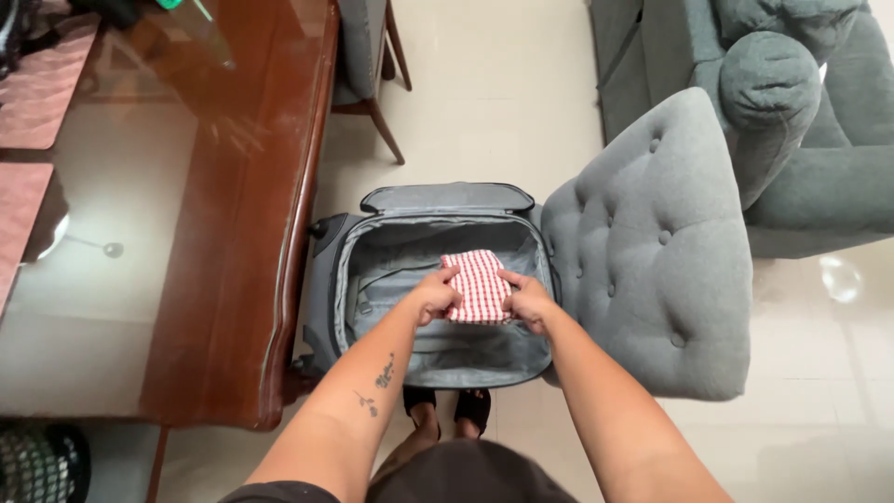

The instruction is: The person folds several pieces of clothing on a dining table and places them into an open suitcase. They fold a red-and-white checkered cloth, a green floral shirt, and a white floral shirt, then put the folded items into the suitcase.

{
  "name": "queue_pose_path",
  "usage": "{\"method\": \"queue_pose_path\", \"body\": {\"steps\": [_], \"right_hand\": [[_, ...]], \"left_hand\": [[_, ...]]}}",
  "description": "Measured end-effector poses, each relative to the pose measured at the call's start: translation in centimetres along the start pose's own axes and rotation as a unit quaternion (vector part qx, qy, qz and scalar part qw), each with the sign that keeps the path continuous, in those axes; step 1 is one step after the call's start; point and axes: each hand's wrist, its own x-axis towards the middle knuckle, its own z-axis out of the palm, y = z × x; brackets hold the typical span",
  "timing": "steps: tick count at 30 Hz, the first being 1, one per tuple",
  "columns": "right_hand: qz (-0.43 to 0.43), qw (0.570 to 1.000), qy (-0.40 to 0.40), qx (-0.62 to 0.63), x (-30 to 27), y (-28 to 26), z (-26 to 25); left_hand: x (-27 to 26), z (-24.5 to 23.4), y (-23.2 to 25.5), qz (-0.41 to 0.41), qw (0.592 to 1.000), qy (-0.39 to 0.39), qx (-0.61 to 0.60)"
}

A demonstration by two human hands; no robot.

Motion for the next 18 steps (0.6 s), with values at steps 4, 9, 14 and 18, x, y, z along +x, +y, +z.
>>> {"method": "queue_pose_path", "body": {"steps": [4, 9, 14, 18], "right_hand": [[-0.061, 0.978, 0.065, -0.188, 1.8, -0.7, -0.3], [-0.231, 0.908, 0.111, -0.331, 8.9, 4.6, -1.4], [-0.18, 0.901, 0.113, -0.377, 10.3, 4.8, -1.6], [-0.209, 0.904, 0.127, -0.35, 8.9, 3.5, -1.3]], "left_hand": [[5.2, 0.8, -1.4, 0.06, 0.993, 0.015, 0.105], [11.8, 1.4, -5.2, 0.334, 0.884, 0.093, 0.314], [8.2, 3.2, -2.4, 0.257, 0.893, 0.073, 0.362], [9.9, 4.0, -3.7, 0.352, 0.881, 0.097, 0.302]]}}
